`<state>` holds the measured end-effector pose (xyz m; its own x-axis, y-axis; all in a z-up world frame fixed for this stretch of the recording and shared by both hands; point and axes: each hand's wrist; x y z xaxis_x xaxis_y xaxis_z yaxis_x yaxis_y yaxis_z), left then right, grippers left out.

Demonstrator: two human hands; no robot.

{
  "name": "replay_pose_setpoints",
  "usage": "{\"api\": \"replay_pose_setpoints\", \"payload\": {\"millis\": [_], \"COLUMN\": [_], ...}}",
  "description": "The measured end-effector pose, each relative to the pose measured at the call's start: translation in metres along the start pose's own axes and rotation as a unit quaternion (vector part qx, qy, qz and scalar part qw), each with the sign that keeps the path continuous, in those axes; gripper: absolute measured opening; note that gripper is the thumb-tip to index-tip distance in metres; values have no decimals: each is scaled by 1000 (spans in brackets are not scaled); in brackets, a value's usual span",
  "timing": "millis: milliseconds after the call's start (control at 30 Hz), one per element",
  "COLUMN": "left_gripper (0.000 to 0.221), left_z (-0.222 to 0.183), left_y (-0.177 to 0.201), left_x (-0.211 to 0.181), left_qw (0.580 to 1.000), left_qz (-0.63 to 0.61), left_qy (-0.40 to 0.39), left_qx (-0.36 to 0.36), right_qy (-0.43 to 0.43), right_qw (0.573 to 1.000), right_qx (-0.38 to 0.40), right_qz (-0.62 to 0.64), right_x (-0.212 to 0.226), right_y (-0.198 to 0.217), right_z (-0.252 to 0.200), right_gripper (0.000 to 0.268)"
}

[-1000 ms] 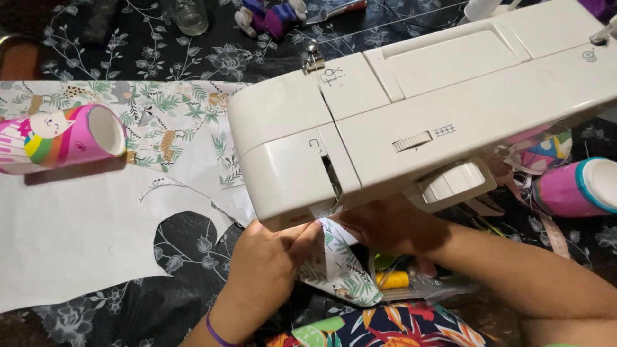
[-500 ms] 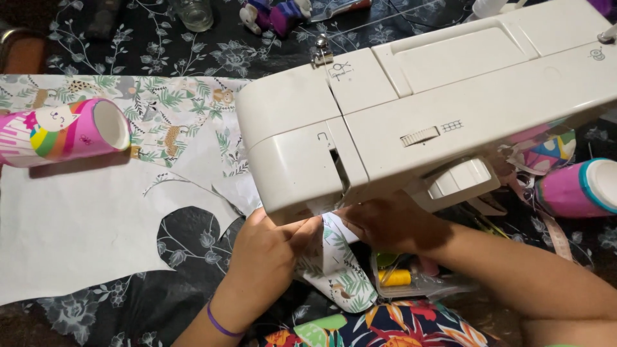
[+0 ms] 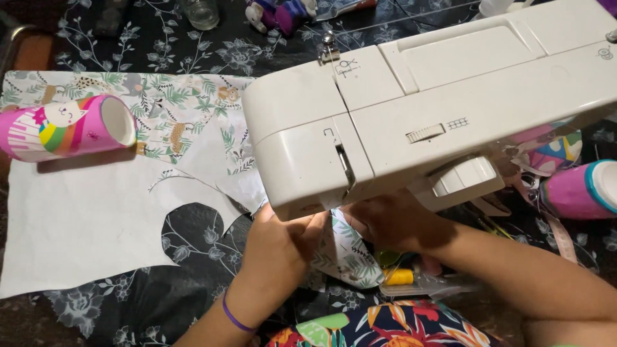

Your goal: Wrapping a cylindrical container with patterned fabric, sewing components, and trimming the edges with scissors.

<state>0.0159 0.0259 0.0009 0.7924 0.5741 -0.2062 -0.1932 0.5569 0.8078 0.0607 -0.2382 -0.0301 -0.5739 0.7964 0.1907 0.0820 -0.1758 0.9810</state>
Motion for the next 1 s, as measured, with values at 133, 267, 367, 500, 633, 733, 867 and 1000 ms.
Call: {"api": "replay_pose_setpoints", "payload": {"millis": [133,267,367,500,633,733,867,1000], "left_gripper": [29,53,53,56,59,65,30,23], "left_z": [2,1,-5,-19,-21,-16,-17,-6], "left_y": [-6,-9,-15,-23,-24,-13,-4,8], "left_x": [-3,-6,-4,6,10,9,8,5], "left_qw": [1000,1000,1000,999,999,999,995,995], "left_qz": [-11,-2,10,1,-9,9,-70,-55], "left_qy": [9,3,13,25,28,2,56,40], "left_qx": [-12,-1,15,26,41,34,-49,-80], "right_qy": [5,38,76,55,60,26,-41,158], "right_qw": [999,997,991,993,992,994,969,956], "right_qx": [-26,-49,-97,-101,-97,-34,171,27], "right_qz": [23,47,48,9,50,97,173,245], "right_x": [-1,0,0,-2,-6,-5,0,-5], "right_y": [-3,5,7,2,4,18,55,56], "right_z": [-1,0,2,-1,-3,-5,-3,-7], "right_gripper": [17,20,16,16,20,32,55,64]}}
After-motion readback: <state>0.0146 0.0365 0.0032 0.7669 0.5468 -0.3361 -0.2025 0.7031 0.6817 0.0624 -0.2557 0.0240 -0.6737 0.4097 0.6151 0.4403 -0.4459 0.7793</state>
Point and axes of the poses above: each hand's wrist, its own z-axis towards the middle knuckle, its own y-axis out of the back of the hand, x = y × z, and after that the axes turned 10 degrees about -y, right-handed
